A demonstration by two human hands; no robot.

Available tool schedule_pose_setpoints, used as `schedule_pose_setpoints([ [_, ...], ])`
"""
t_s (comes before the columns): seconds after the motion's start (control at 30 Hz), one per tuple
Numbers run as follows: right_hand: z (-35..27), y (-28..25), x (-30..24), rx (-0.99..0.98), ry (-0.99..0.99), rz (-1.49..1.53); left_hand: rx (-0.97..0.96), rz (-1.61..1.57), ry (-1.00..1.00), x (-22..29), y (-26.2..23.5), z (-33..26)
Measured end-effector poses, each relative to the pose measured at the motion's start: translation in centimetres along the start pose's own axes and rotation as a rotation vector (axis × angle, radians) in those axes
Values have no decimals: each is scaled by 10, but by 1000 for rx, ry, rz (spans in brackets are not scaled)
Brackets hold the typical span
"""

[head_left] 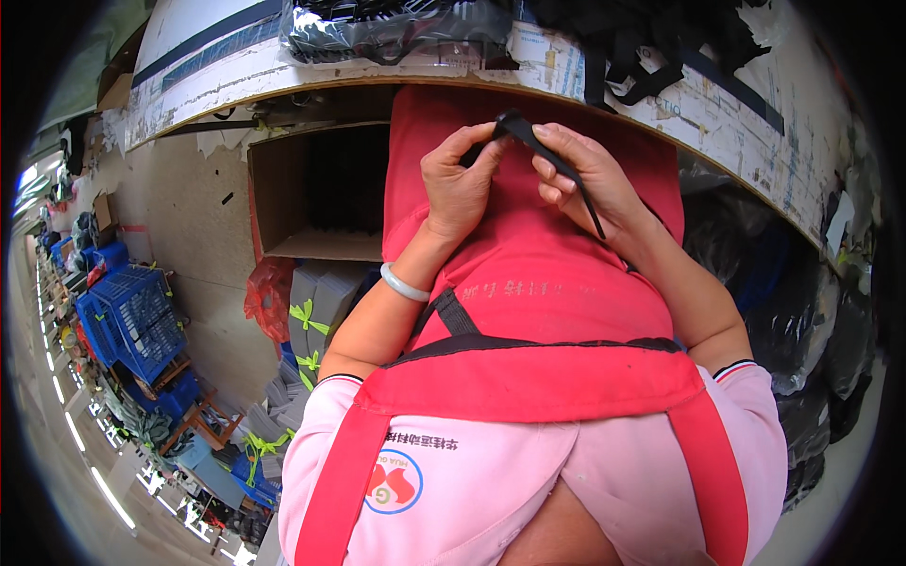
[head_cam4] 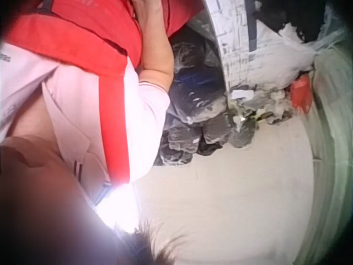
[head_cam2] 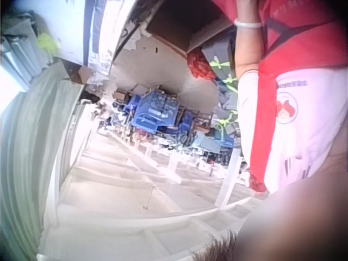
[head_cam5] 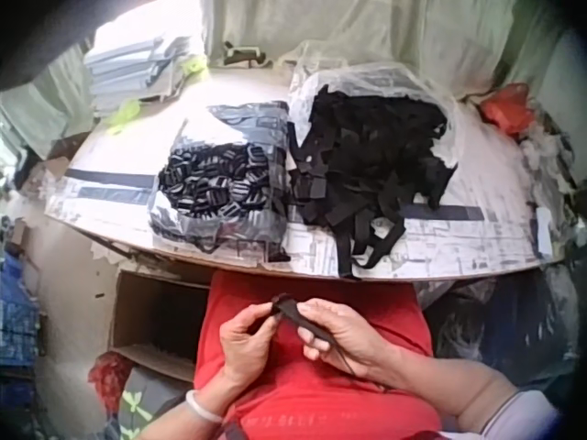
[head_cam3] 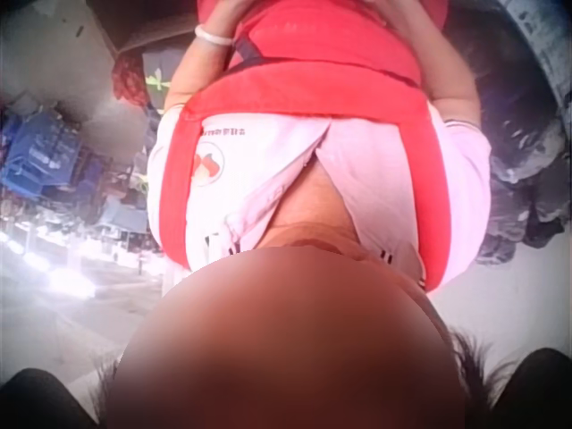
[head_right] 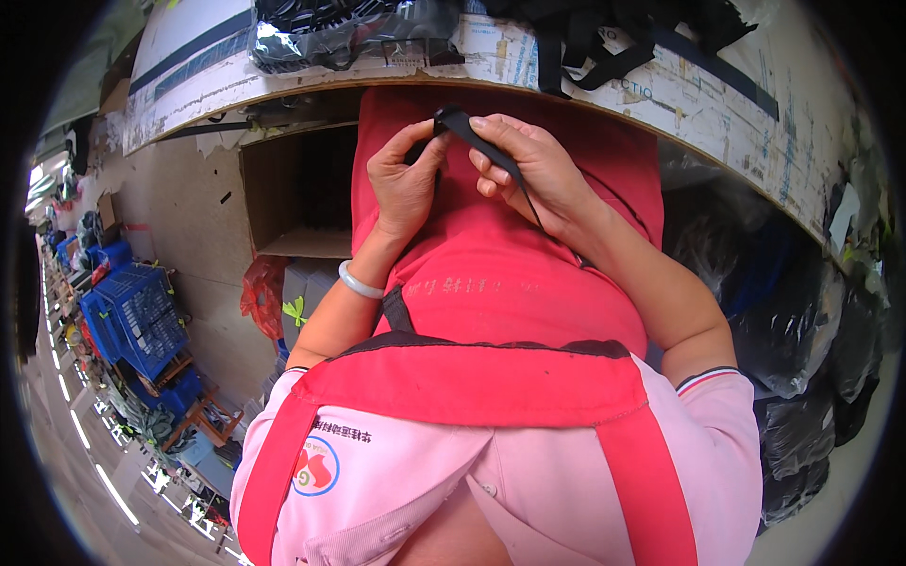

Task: The recorder is assembling plastic buckles by threading nylon straps through the buckle components.

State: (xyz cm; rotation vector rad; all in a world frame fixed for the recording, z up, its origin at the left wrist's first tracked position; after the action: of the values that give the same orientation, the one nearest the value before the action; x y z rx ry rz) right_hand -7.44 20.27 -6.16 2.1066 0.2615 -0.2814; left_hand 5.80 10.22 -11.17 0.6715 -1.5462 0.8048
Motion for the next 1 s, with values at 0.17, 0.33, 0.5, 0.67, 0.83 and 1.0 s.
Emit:
schedule_pose_setpoints([
  [0.17,8,-8,7,8,-102,-99,-22,188,233,-4,1,3],
  [0.33,13,-12,1,-4,-108,-277,-140,244,337,-10,-5,5],
  [0.5,16,-17,-6,7,-157,-453,-325,-487,-448,8,-13,4],
  [0.67,13,-8,4,-15,-248,-625,-404,-662,-592,2,-7,4],
  [0.83,16,-10,3,-49,-322,-818,-340,-643,-507,0,-8,4],
  [1.0,16,-18,5,39,-443,-884,-381,-688,-649,-7,-6,0],
])
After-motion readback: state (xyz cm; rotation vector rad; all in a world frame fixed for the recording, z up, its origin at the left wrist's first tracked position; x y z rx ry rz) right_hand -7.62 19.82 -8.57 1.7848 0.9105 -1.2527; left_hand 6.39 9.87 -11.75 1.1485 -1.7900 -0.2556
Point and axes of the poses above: each hand's wrist, its own z-axis towards the middle knuckle, its own y-axis out of the palm, x = y × z, the point moved 1 cm from there along z, towards the middle knuckle, and after that the axes turned 10 degrees about z, right-handed, at the moved point
